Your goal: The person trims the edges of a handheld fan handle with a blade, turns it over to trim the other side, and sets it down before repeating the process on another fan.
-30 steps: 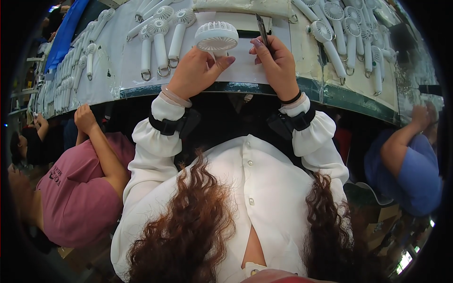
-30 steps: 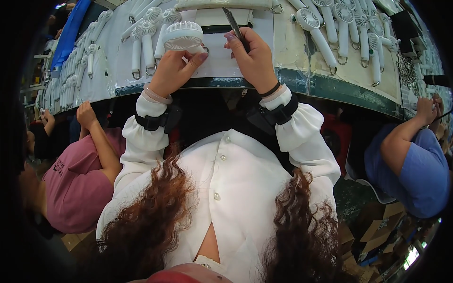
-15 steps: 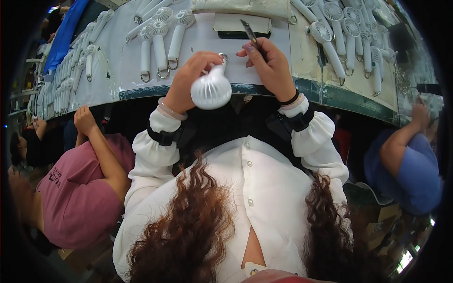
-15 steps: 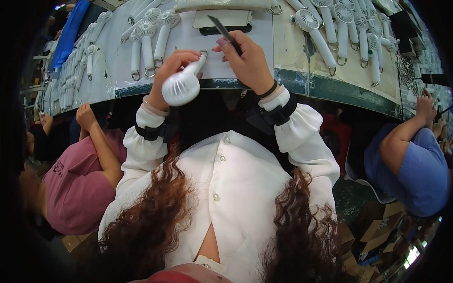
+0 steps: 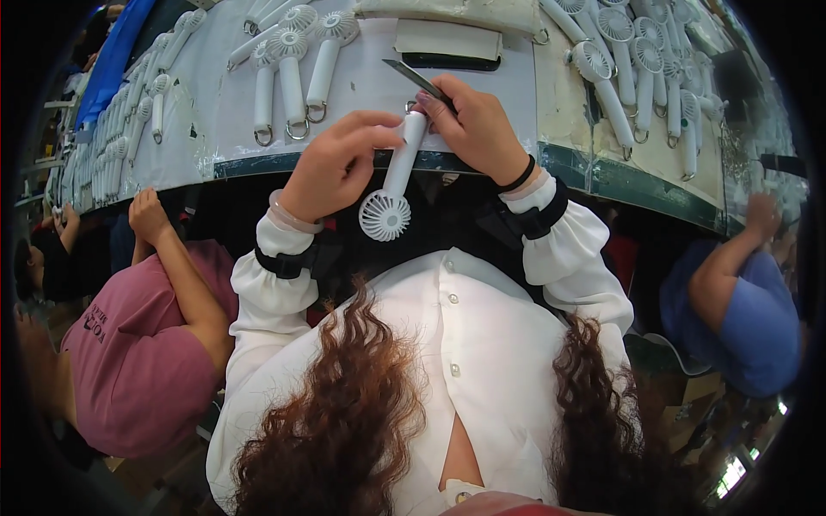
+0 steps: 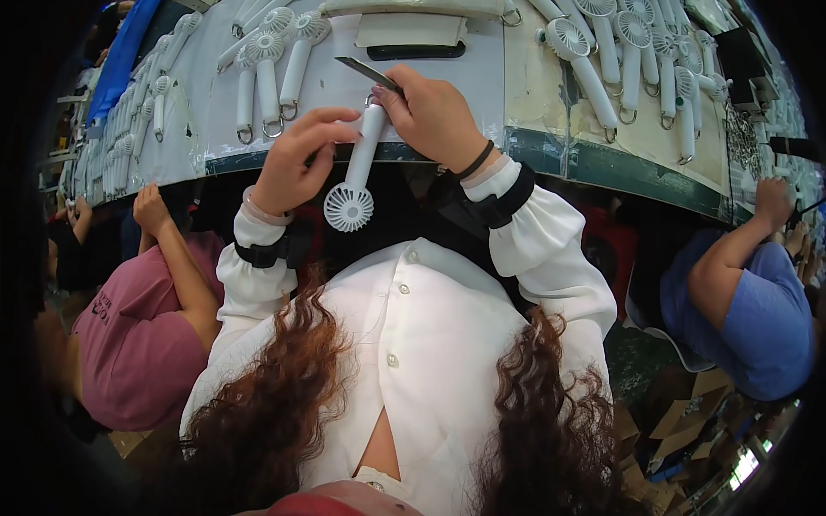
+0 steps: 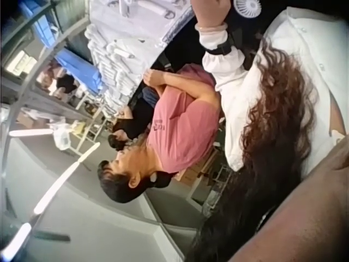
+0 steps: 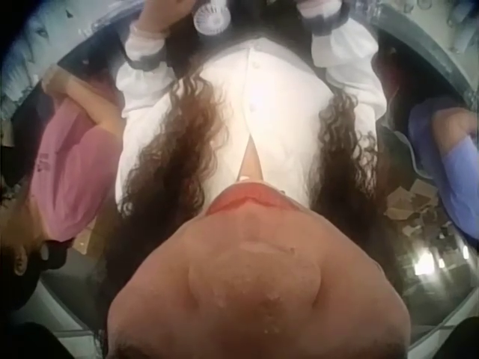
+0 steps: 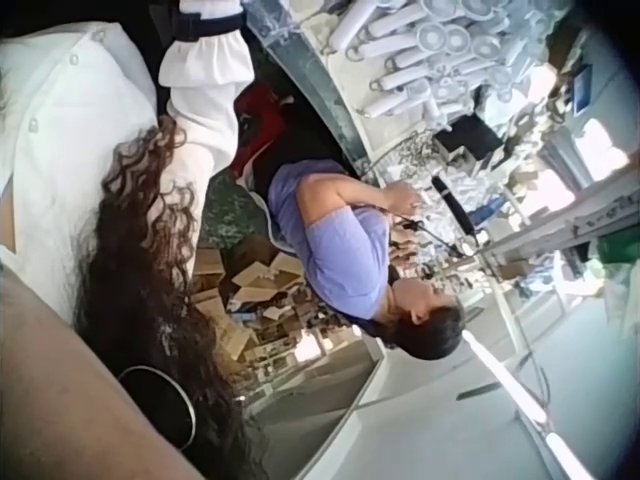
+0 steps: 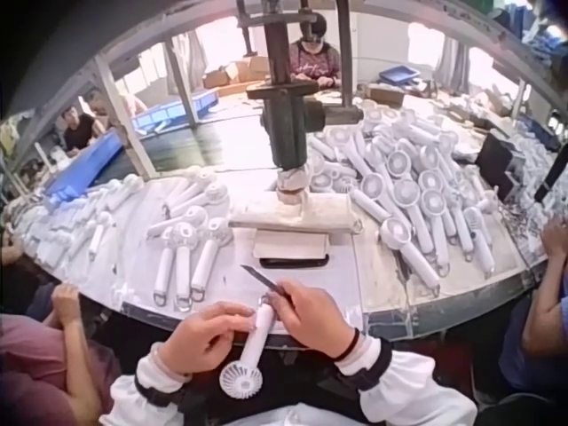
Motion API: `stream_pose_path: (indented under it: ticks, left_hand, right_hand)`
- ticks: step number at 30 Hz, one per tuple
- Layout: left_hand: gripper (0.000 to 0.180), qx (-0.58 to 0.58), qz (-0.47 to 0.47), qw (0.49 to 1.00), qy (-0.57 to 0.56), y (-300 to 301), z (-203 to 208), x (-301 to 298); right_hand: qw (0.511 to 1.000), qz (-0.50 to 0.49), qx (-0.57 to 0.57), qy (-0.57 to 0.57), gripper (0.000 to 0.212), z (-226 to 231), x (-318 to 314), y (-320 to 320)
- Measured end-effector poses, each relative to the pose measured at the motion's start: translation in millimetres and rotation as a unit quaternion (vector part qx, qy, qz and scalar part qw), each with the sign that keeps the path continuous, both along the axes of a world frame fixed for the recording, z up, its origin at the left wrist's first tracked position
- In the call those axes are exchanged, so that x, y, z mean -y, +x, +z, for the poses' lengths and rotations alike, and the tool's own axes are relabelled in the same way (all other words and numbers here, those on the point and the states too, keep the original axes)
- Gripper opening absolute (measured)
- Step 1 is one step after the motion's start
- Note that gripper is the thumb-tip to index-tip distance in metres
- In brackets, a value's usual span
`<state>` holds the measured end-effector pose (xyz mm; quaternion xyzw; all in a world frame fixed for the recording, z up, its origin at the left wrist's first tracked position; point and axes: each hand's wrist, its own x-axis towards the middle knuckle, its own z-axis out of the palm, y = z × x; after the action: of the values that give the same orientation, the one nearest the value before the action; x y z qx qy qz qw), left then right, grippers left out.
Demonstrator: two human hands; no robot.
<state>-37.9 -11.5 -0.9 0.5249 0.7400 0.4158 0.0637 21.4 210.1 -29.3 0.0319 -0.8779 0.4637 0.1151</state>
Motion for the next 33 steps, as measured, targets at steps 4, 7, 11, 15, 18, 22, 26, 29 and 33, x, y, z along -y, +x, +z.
stream_pose_path:
  ticks: [4,7,11,15,18,22,26,29,33]
  left_hand:
    - [0.04,0.196,0.156,0.962,-0.111,20.6,15.5,-5.1]
    - [0.044,0.069,0.175,0.969,-0.159,36.7,16.8,-18.8]
    - [0.044,-0.057,0.169,0.969,-0.169,37.0,11.3,-22.1]
    - [0.04,-0.112,0.169,0.963,-0.179,37.2,10.5,-17.3]
    - [0.039,-0.122,0.192,0.955,-0.19,39.4,12.9,-11.7]
    - [0.038,-0.115,0.243,0.948,-0.173,41.1,12.9,-8.9]
    - [0.041,-0.116,0.276,0.945,-0.132,40.7,10.3,-6.8]
    - [0.044,-0.135,0.283,0.94,-0.133,42.1,8.5,-7.4]
    - [0.047,-0.249,0.302,0.898,-0.199,42.1,6.0,-10.7]
  right_hand:
    - [1.0,-0.014,-0.003,-0.009,0.019,-0.9,2.1,2.2]
    - [1.0,-0.016,-0.005,0.0,0.019,3.6,3.3,5.1]
    - [1.0,-0.007,-0.009,-0.016,0.019,2.8,-0.8,9.6]
    - [0.998,0.015,-0.033,-0.045,0.019,-0.1,-8.1,14.1]
    - [0.999,0.02,-0.045,-0.024,0.02,1.7,-14.5,17.9]
    - [0.999,0.012,-0.001,-0.04,0.023,3.4,-16.9,24.4]
    - [0.999,0.009,-0.025,-0.044,0.029,3.8,-11.9,24.6]
    - [0.985,0.014,-0.142,0.097,0.043,3.6,-12.7,23.9]
    - [0.97,0.015,-0.145,0.197,0.055,4.6,-8.3,30.2]
